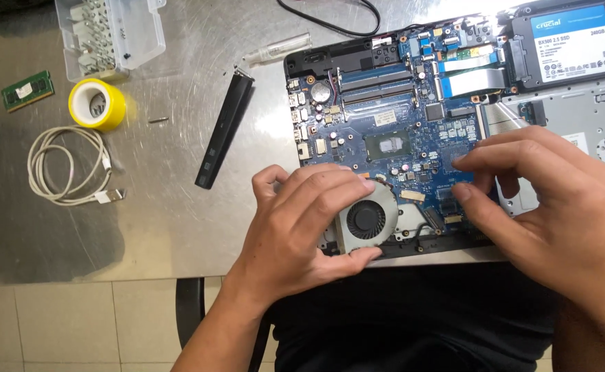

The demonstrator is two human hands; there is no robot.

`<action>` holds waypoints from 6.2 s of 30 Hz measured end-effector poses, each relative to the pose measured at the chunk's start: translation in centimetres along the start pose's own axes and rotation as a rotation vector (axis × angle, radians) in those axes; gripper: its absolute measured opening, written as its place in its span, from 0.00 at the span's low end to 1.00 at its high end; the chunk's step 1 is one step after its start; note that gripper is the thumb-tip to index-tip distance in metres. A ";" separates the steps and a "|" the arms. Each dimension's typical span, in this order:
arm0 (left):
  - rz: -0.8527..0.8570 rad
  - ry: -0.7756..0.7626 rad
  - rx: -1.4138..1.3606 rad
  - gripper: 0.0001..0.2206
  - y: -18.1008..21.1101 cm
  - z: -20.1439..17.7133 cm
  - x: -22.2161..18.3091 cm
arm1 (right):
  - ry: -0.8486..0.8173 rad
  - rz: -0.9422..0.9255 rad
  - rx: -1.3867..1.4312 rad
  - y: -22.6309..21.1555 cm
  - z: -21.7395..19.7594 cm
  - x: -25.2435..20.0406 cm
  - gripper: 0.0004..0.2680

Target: Installing a cooling fan and connecting its power cable to a laptop motherboard on a repair bench.

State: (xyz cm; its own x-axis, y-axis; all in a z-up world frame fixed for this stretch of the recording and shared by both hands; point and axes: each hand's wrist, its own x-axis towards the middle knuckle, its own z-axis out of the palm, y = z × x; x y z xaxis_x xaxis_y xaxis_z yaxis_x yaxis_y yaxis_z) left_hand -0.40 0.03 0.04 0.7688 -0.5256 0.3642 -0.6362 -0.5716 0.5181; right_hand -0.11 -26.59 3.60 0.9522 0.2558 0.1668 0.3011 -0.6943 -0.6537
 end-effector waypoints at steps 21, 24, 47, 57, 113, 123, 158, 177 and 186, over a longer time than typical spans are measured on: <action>-0.042 -0.027 0.076 0.40 -1.3 -1.6 -1.5 | -0.162 -0.272 -0.174 0.9 2.3 0.0 0.11; -0.052 -0.018 0.080 0.41 -1.3 -1.6 -1.7 | -0.177 -0.293 -0.174 0.7 2.3 0.1 0.10; -0.082 0.038 -0.035 0.30 -1.3 -2.1 -2.2 | -0.138 -0.335 -0.273 1.1 2.9 -0.7 0.04; -0.055 0.012 0.008 0.32 -1.5 -1.9 -2.2 | -0.139 -0.324 -0.261 1.2 3.0 -0.7 0.04; -0.030 0.092 -0.016 0.22 -1.3 -1.7 -1.8 | -0.080 -0.260 -0.177 0.6 3.3 -1.1 0.04; -0.165 0.110 -0.064 0.15 0.1 -1.9 -1.8 | -0.080 -0.155 0.067 -1.7 2.3 1.0 0.03; -1.050 0.108 -0.383 0.20 6.0 -0.7 -1.1 | -0.076 -0.146 -0.085 -1.6 5.3 -2.1 0.17; -0.063 0.231 0.267 0.12 2.6 -1.1 -1.4 | 0.012 -0.106 0.002 -1.9 1.4 -0.2 0.08; 0.084 0.173 0.147 0.04 1.4 -0.9 -2.1 | -0.064 -0.273 -0.117 0.0 3.0 -1.1 0.09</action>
State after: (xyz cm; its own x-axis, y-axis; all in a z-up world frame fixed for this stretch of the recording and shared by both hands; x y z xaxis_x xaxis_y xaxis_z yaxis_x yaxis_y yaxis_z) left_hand -2.85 0.88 0.66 0.7044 -0.4662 0.5353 -0.6911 -0.6225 0.3673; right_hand -1.33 -24.90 1.23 0.8311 0.4831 0.2755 0.5530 -0.6657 -0.5010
